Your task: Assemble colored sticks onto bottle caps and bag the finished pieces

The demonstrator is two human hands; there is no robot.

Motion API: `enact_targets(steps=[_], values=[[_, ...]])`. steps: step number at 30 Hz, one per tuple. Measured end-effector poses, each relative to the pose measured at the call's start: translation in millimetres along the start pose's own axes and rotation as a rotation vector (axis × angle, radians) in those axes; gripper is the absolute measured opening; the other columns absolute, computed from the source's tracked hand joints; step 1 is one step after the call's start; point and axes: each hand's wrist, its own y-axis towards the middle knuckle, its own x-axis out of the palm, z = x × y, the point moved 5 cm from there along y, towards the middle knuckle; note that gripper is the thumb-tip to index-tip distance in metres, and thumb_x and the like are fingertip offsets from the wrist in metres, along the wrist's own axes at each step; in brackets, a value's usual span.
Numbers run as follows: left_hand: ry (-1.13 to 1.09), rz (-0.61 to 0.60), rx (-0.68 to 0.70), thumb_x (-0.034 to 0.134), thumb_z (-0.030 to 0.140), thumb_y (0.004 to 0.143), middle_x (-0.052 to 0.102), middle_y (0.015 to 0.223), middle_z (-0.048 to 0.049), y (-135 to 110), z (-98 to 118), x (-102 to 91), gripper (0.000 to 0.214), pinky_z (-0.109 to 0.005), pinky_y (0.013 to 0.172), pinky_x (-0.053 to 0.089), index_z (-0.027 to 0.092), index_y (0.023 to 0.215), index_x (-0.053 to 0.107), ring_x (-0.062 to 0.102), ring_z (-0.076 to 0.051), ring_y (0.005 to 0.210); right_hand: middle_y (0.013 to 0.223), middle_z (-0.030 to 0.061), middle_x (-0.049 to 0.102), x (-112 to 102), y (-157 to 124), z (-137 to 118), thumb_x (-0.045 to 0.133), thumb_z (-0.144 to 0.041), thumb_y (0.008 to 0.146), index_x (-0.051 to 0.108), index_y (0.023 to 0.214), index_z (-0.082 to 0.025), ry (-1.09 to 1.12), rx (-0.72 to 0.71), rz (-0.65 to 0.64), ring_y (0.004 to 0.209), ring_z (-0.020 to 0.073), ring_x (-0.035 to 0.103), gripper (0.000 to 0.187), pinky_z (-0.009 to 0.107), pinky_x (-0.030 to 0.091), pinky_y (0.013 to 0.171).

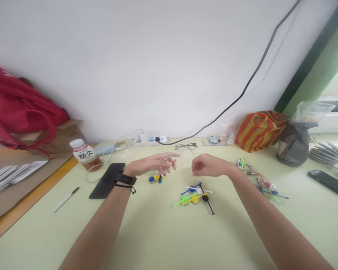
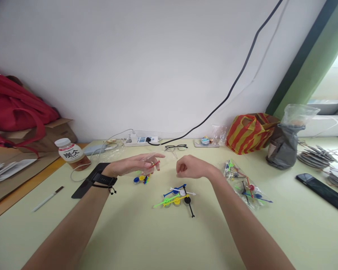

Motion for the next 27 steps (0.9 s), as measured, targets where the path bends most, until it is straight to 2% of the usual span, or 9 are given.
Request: enact_targets(steps=[5,9,12,16,21,24,27], values=[[0.033,-0.005,0.001,0.059,0.059,0.094,0.062,0.119,-0.0096,0,-1,0.1,0.068,-0.032,0.077,0.046,0.031,0.154,0.043,0.056,-0.017,0.081,0.088,0.0056,0.077,42,16,-7,0.079,-0.036,0.073,0.078,0.096,-0.017,0.002,-0.005,-0.228,0.076,0.019,0.069,0.029,0.025,0.05,0.066],[0.036,-0.01,-0.001,0.057,0.059,0.096,0.061,0.119,-0.0094,0,0,-0.3,0.067,-0.032,0.076,0.045,0.032,0.155,0.041,0.054,-0.016,0.081,0.087,0.0054,0.078,46,18,-8,0.074,-0.023,0.073,0.079,0.09,-0.016,-0.003,-0.027,-0.233,0.078,0.0193,0.07,0.019,0.024,0.05,0.066],[0.039,-0.011,0.0,0.056,0.057,0.098,0.06,0.119,-0.009,-1,2,-1.0,0.064,-0.03,0.075,0.044,0.032,0.155,0.042,0.052,-0.015,0.082,0.089,0.0068,0.079,34,15,-3,0.067,-0.017,0.075,0.079,0.089,-0.016,0.012,-0.015,-0.182,0.081,0.0207,0.072,0.019,0.025,0.052,0.069],[0.046,-0.012,-0.012,0.055,0.058,0.098,0.06,0.119,-0.0093,-2,2,-1.6,0.064,-0.03,0.075,0.044,0.032,0.155,0.042,0.052,-0.016,0.082,0.091,0.0071,0.079,16,7,3,0.064,-0.016,0.076,0.077,0.097,-0.018,0.027,0.023,-0.126,0.082,0.0222,0.074,0.026,0.027,0.054,0.069],[0.033,-0.005,-0.007,0.055,0.057,0.098,0.062,0.12,-0.0101,-3,2,-2.0,0.064,-0.03,0.076,0.045,0.03,0.155,0.043,0.054,-0.017,0.087,0.095,0.0068,0.079,-13,-11,9,0.059,-0.015,0.079,0.075,0.101,-0.02,0.081,0.033,-0.051,0.09,0.0232,0.074,0.027,0.031,0.057,0.077],[0.026,-0.009,-0.009,0.059,0.053,0.096,0.062,0.119,-0.0088,-3,2,-2.0,0.064,-0.03,0.076,0.046,0.031,0.154,0.043,0.055,-0.017,0.086,0.097,0.0062,0.078,-40,-27,15,0.061,-0.018,0.082,0.075,0.103,-0.022,0.1,0.044,0.089,0.094,0.0234,0.073,0.026,0.033,0.058,0.08],[0.023,-0.008,-0.006,0.059,0.051,0.097,0.062,0.119,-0.0086,-3,2,-2.3,0.062,-0.03,0.077,0.046,0.031,0.154,0.044,0.055,-0.017,0.085,0.101,0.0076,0.077,-67,-43,19,0.069,-0.029,0.084,0.075,0.101,-0.021,0.18,0.03,0.338,0.096,0.0246,0.072,0.021,0.038,0.058,0.086]])
